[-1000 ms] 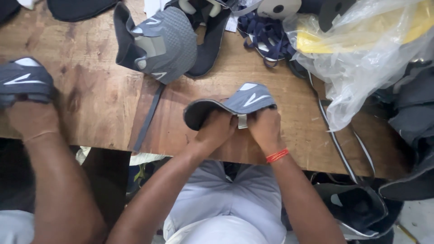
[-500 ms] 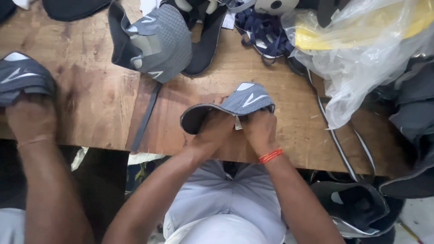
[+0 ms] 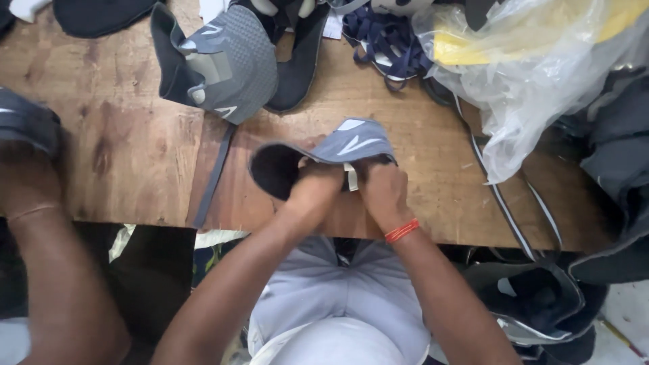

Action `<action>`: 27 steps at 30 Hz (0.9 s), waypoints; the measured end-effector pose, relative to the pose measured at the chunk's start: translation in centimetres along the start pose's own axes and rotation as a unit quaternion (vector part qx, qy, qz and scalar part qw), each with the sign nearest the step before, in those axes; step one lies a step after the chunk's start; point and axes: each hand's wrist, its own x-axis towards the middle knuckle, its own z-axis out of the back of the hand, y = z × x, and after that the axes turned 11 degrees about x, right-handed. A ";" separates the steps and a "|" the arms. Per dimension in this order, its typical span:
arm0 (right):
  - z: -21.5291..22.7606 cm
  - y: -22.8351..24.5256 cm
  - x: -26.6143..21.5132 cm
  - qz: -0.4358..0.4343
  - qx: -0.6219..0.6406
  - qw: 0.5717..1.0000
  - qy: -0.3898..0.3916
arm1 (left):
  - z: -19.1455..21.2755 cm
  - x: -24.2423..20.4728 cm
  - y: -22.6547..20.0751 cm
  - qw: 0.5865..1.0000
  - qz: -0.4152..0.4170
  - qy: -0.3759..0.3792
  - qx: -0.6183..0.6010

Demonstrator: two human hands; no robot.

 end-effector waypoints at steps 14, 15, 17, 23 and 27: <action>0.3 -4.1 -1.1 0.023 0.058 0.998 0.014 | 9.1 -1.2 0.1 0.994 -0.099 -0.051 -0.018; -0.1 -4.5 -1.0 -0.033 0.040 0.997 0.058 | 9.4 -1.2 0.3 0.992 -0.091 -0.034 -0.085; 0.4 -4.6 -0.9 -0.006 0.041 0.997 0.066 | 3.4 -0.4 -0.1 0.994 -0.056 -0.064 -0.064; 2.2 -3.5 -1.0 0.019 0.176 0.984 0.013 | 0.5 2.6 0.2 0.985 0.011 -0.040 -0.170; 3.8 -1.8 -1.5 -0.029 0.218 0.975 -0.017 | -0.2 4.2 -0.8 0.941 0.044 0.044 -0.334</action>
